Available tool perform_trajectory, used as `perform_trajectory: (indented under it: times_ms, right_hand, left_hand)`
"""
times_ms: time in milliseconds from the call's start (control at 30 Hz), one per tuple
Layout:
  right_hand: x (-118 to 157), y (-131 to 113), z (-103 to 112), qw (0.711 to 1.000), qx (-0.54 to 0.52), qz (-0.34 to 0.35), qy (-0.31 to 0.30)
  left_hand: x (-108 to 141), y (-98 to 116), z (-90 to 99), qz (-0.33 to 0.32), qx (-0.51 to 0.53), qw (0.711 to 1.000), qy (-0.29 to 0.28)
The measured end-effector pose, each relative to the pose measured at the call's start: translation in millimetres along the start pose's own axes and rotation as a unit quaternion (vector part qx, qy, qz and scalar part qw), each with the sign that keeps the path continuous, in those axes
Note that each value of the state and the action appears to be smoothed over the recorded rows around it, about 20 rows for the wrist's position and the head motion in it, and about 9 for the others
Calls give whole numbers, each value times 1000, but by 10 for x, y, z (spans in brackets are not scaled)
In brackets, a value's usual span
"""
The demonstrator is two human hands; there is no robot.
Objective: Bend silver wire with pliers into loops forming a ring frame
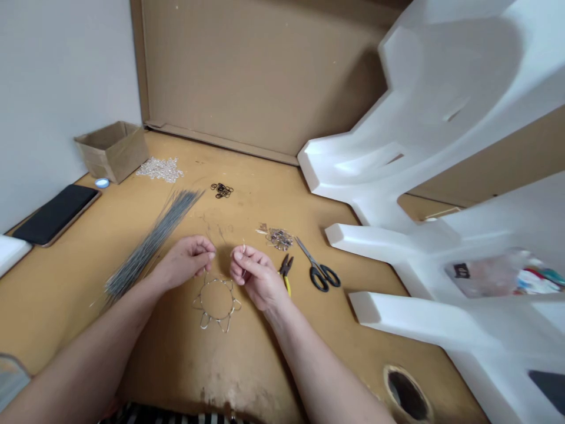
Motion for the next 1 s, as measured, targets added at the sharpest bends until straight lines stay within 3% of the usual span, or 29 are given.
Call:
perform_trajectory:
  times_ms: [333, 433, 533, 800, 1000]
  right_hand:
    - [-40, 19, 123, 995, -88, -45, 15]
    - [-52, 40, 173, 998, -31, -34, 39]
    - [-16, -15, 137, 994, 81, 26, 62]
    - [141, -185, -80, 908, 363, 178, 106]
    - [232, -250, -195, 826, 483, 270, 111]
  left_hand:
    - [2, -7, 11, -3, 73, 997, -9]
    - [5, -5, -6, 6, 97, 995, -18]
    - [14, -22, -55, 20, 110, 993, -40]
    - [59, -74, -168, 56, 99, 991, -70]
    - [71, -58, -187, 43, 69, 992, -95]
Point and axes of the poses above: each hand's wrist, its own x-axis away from the middle knuckle, its own z-axis out of the back of the hand, y = z × x, the point moved 9 cm from there along -x, towards the middle knuckle, and after that the axes turned 8 degrees about -z, right-handed, at the moved point
